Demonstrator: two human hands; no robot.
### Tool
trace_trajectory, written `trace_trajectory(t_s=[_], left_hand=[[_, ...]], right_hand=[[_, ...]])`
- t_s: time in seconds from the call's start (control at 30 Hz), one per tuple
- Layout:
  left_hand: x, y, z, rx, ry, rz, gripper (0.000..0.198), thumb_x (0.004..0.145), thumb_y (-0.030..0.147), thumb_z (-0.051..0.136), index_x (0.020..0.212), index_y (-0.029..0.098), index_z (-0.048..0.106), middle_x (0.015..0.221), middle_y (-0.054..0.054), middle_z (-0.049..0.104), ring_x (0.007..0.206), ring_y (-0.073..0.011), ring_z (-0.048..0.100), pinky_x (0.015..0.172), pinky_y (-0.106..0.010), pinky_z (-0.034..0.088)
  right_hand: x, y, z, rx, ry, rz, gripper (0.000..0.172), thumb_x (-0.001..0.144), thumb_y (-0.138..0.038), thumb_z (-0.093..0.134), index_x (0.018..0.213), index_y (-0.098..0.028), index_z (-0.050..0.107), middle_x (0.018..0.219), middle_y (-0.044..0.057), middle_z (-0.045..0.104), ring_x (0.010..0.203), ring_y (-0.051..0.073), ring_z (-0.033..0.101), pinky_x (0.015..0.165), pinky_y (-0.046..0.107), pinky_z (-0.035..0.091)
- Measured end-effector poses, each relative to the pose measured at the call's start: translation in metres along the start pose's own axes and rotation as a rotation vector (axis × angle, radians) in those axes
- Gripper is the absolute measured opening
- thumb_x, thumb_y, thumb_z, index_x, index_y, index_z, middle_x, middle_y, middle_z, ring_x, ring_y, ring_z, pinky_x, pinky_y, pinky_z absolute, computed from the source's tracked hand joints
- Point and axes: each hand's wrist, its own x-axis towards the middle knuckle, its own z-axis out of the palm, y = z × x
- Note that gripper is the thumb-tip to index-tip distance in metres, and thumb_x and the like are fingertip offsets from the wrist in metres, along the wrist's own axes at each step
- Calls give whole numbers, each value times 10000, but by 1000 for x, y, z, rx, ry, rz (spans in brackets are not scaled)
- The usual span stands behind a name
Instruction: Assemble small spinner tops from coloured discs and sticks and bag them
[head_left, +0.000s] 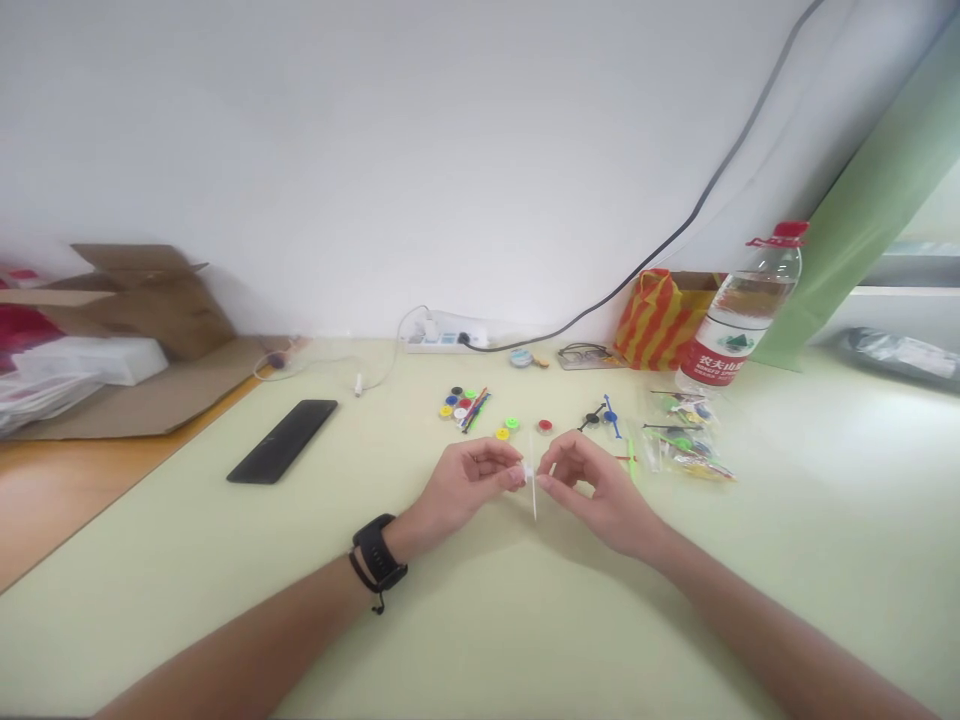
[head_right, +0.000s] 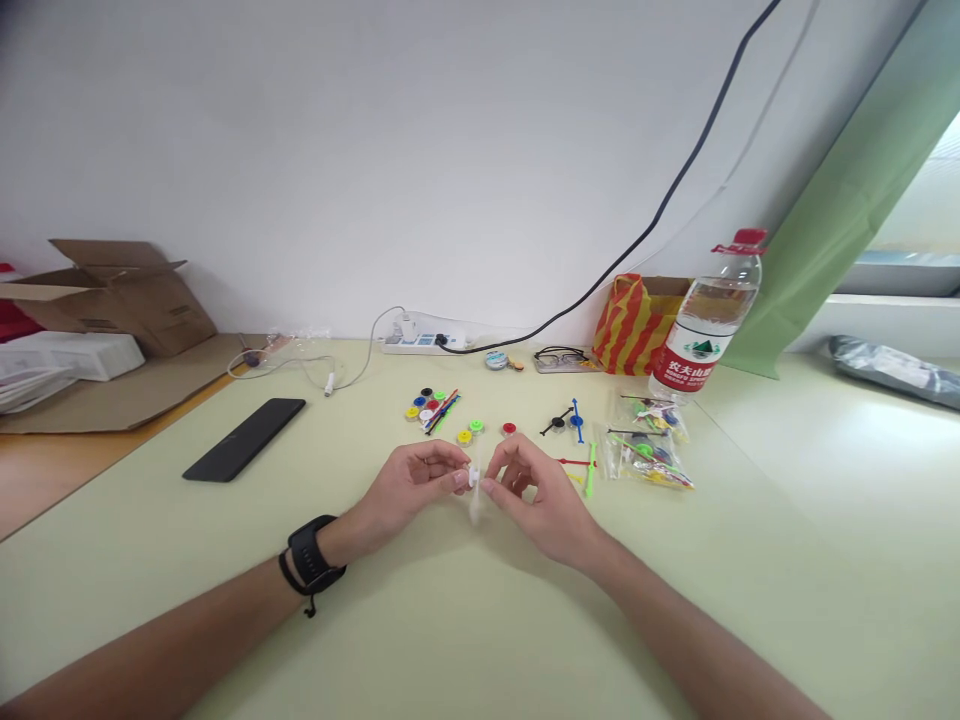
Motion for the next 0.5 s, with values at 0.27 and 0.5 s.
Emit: trace_trajectory(t_s=[0.27,0.5], left_hand=[[-1,-1,0,19,-22,3,266,864,342,806,1024,148,721,992,-71,722,927,-200,696,896,-369,578],[1,-2,-3,31,-7,-12,280,857,352,814,1034,154,727,979,-68,722,902,-189,691,895,-363,574]], right_hand=[[-3,3,2,-154,-30,-50,195,1007,-341,580,1184,-261,567,976,36,665,788,166,627,661,298,525],[-8,8,-3,-307,63,-164,508,1005,-417,557,1472,-277,413,1077,57,646,717,158,598,704,339,540]])
